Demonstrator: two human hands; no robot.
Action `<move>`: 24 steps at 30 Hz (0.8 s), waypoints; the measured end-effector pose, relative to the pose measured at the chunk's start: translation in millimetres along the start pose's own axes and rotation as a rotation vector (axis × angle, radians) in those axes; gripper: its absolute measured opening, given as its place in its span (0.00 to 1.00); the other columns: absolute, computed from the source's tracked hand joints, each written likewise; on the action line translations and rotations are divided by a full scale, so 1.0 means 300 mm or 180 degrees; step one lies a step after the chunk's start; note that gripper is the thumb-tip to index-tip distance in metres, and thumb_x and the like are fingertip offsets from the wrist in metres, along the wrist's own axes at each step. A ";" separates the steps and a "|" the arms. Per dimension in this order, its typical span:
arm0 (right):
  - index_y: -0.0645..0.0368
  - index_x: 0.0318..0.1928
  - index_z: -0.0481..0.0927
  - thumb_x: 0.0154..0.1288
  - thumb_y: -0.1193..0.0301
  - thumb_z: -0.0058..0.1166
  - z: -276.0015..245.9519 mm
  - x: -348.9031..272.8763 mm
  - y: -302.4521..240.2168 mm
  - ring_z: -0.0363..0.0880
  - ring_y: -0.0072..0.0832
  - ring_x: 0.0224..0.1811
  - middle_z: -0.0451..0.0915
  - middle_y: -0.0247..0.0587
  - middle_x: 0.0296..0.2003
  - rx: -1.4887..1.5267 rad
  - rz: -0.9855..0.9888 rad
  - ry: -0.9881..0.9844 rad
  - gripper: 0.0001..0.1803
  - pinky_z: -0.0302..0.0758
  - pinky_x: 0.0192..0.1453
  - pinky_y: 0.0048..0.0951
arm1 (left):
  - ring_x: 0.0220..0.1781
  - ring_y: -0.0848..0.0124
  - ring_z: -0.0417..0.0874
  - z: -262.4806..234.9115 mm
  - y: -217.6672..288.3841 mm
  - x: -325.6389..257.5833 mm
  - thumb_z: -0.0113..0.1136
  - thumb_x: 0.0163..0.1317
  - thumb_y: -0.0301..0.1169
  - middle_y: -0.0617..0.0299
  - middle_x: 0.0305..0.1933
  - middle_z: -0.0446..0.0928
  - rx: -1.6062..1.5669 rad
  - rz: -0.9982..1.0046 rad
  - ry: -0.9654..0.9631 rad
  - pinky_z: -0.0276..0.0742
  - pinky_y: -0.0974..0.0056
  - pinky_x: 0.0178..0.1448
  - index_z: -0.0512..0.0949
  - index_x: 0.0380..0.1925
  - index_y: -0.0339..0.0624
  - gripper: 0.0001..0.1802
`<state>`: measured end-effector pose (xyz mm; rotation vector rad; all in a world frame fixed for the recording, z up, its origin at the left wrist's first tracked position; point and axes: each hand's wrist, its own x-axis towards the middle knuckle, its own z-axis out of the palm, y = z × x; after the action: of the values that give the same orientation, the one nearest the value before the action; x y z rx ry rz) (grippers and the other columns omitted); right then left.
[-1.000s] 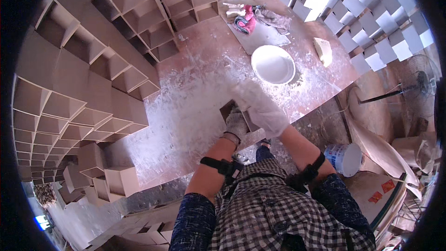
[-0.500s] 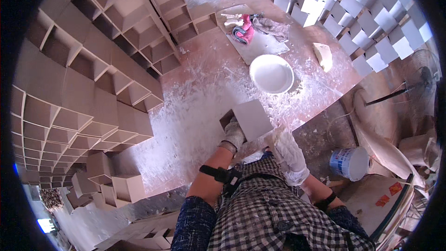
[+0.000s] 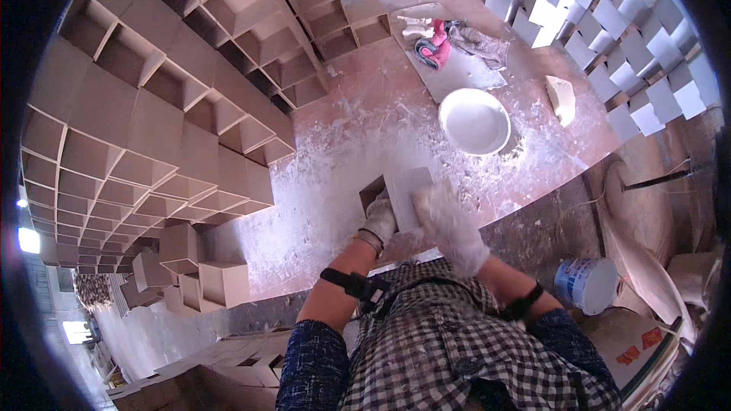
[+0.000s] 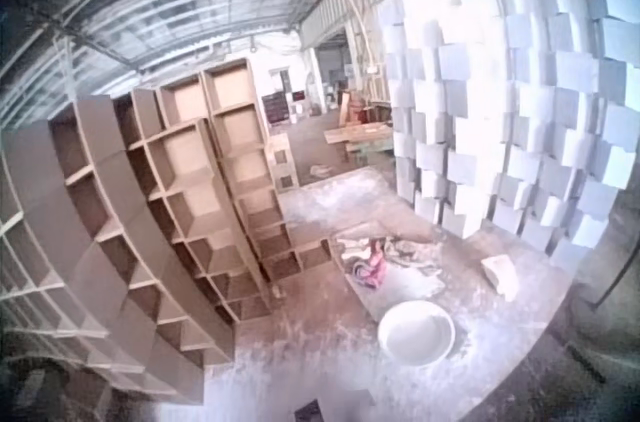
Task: The person wipes the interior and exterior of a ceramic box with a cloth dipped in liquid, then stacks it and repeats the process with another box.
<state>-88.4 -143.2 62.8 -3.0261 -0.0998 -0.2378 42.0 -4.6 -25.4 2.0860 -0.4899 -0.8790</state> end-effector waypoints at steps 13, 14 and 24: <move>0.65 0.59 0.66 0.56 0.76 0.52 -0.063 -0.001 -0.039 0.64 0.48 0.63 0.69 0.50 0.57 0.1332 -0.0261 0.0325 0.28 0.56 0.72 0.46 | 0.61 0.55 0.74 -0.012 0.001 -0.047 0.52 0.64 0.43 0.49 0.59 0.73 -0.1771 -0.0312 -0.0211 0.71 0.54 0.61 0.72 0.57 0.44 0.24; 0.66 0.56 0.67 0.55 0.77 0.52 -0.061 -0.044 -0.093 0.66 0.50 0.61 0.70 0.50 0.54 0.1459 -0.0201 0.0946 0.25 0.58 0.71 0.46 | 0.61 0.55 0.73 -0.008 -0.006 -0.047 0.53 0.63 0.44 0.49 0.59 0.73 -0.0692 0.0126 -0.0115 0.70 0.55 0.61 0.72 0.58 0.45 0.26; 0.64 0.56 0.65 0.50 0.77 0.53 -0.012 0.058 -0.070 0.64 0.52 0.61 0.69 0.53 0.51 0.0936 -0.0171 0.0486 0.29 0.61 0.67 0.44 | 0.61 0.54 0.73 0.033 -0.073 0.006 0.63 0.53 0.48 0.50 0.59 0.73 0.2004 0.1395 0.0076 0.69 0.58 0.62 0.73 0.56 0.46 0.31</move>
<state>-73.4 -121.9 71.2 -2.7057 -0.1858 -0.4180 37.0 2.3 -48.0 2.3844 -1.2842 -0.4694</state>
